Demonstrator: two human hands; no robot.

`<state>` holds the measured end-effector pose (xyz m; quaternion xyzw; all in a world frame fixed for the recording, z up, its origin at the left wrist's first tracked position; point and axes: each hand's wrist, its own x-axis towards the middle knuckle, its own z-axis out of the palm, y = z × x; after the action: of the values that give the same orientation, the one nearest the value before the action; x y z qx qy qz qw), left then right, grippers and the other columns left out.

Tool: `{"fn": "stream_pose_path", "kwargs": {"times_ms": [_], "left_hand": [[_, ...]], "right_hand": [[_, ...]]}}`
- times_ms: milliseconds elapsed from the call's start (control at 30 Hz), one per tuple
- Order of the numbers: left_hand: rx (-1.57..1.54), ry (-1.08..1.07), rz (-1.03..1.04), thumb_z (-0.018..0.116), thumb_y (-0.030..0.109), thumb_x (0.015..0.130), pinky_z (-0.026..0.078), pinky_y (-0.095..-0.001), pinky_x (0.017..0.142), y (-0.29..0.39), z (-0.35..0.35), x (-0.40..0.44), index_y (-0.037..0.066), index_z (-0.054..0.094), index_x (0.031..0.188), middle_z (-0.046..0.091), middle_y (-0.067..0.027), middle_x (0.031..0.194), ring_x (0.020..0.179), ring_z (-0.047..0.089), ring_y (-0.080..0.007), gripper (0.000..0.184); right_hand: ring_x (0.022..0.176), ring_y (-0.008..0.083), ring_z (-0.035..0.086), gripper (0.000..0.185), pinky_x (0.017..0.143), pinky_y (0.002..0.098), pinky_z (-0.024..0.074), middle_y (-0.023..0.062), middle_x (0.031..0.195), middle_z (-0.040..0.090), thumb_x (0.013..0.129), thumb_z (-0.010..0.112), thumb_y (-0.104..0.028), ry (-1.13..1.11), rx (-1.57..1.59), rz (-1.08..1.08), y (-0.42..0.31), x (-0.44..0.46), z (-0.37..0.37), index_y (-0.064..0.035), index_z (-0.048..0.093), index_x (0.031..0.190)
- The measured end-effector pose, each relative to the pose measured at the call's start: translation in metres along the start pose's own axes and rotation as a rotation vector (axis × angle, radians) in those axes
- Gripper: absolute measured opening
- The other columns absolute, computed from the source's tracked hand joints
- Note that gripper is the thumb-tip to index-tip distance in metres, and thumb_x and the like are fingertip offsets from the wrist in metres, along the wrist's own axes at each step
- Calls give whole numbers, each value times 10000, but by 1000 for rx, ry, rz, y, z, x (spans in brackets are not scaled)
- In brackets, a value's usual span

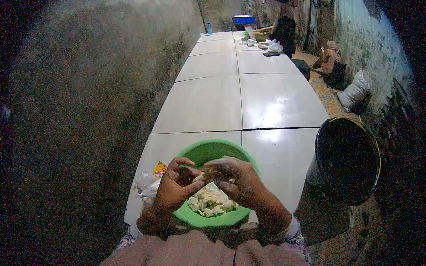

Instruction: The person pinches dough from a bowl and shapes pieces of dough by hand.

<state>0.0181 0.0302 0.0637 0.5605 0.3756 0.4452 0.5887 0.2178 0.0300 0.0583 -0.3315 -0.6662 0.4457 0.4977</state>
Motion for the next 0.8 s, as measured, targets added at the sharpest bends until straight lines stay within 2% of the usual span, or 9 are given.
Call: {"fn": "stream_pose_path", "kwargs": {"times_ms": [133,167,267,367,400,500,633,667,800], "left_hand": [[113,-56,56,710,-30,786,510,-304,824,7,-1,-3,38,398,1190,637,-93,935,918,630,-155,515],[114,-55,57,710,-30,786,510,-304,824,7,0,-2,38,398,1190,637,-93,935,918,630,-155,515],[-97,104,285,723,7,799,508,-298,841,1,5,2,-6,428,1264,649,-105,978,940,632,-167,552],[-155,113,119,711,8,811,509,-290,857,-6,8,-3,-23,534,1180,661,-112,1032,964,632,-168,411],[-181,140,123,698,4,820,511,-287,868,-5,10,-3,-27,606,1103,662,-118,1066,975,631,-165,299],[30,114,80,692,22,832,513,-286,865,3,10,-4,-16,603,1138,662,-114,1053,961,632,-156,321],[169,77,268,695,49,835,517,-284,860,0,12,-3,0,600,1163,657,-99,1023,944,632,-154,345],[-79,96,239,683,26,840,526,-295,855,-5,18,-2,-3,592,1165,661,-97,1011,934,637,-159,339],[-129,42,237,669,1,845,540,-300,831,-15,19,-1,-16,606,1103,679,-109,987,891,656,-159,266]], "right_hand": [[861,220,649,255,763,314,531,129,930,637,803,664,-36,-153,-351,36,-11,1,-1,-7,638,1056],[861,220,649,255,763,314,531,129,930,637,803,664,-36,-154,-350,35,-8,1,2,-7,638,1056],[848,187,632,196,758,296,508,126,894,628,821,656,-45,186,75,-29,9,-1,12,13,649,1009],[871,171,635,151,801,283,527,115,927,621,843,641,16,183,162,3,-7,-3,14,62,616,984],[842,179,633,171,773,285,518,112,929,617,837,649,0,141,10,-13,-5,-3,11,47,619,999],[802,195,626,213,733,293,506,116,932,617,812,682,-22,192,-199,-240,-15,2,10,22,630,1014],[767,198,620,184,685,300,501,116,843,629,782,698,-26,118,-252,-134,-11,-1,6,-1,664,961],[771,198,624,142,679,301,502,118,803,630,789,682,-9,153,-211,-157,-9,0,7,6,667,930],[785,188,623,139,719,297,507,122,856,632,817,671,-29,222,-149,-51,-10,-2,10,13,674,949]]}}
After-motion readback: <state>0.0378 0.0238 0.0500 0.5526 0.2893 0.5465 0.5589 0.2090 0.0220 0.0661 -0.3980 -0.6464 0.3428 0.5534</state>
